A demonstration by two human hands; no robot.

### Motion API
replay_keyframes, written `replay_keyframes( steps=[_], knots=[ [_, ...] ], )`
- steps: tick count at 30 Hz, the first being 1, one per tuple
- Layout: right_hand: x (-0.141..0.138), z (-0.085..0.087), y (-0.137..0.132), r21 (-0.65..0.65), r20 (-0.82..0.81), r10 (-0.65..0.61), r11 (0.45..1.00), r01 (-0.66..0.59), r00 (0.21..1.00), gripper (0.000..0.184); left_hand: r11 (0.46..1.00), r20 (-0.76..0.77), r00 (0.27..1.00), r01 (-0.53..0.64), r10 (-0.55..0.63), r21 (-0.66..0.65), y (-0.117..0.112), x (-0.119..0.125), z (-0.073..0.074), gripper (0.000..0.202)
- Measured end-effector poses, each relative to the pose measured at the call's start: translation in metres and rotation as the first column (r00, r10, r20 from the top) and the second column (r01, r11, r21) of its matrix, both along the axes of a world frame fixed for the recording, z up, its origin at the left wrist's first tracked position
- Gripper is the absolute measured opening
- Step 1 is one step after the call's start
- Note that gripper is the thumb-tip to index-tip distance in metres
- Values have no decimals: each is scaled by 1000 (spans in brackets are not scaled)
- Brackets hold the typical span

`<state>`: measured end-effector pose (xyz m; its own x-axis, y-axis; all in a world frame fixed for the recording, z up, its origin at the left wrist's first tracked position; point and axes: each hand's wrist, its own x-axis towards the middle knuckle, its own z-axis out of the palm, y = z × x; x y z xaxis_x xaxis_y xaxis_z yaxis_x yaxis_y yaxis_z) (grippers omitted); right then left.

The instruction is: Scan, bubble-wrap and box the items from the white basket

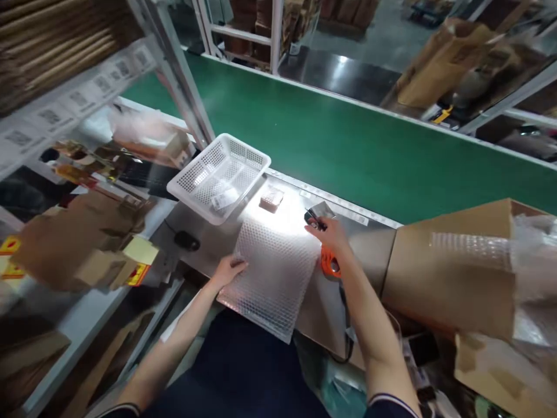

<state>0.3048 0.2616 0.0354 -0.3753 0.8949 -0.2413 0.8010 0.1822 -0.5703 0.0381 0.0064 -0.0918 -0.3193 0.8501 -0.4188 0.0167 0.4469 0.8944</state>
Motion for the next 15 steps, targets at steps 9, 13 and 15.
replay_keyframes(
  steps=[9,13,15],
  knots=[
    [24,-112,70,79,371,-241,970,228,897,94,943,-629,777,-196,-17,-268,3,24,-64,51],
    [34,-130,60,112,243,-354,935,336,903,88,988,-901,408,16,-147,-154,-17,42,-78,63],
    [35,-127,45,211,171,-373,918,336,912,101,966,-916,337,211,-217,-151,-27,49,-82,60]
  ],
)
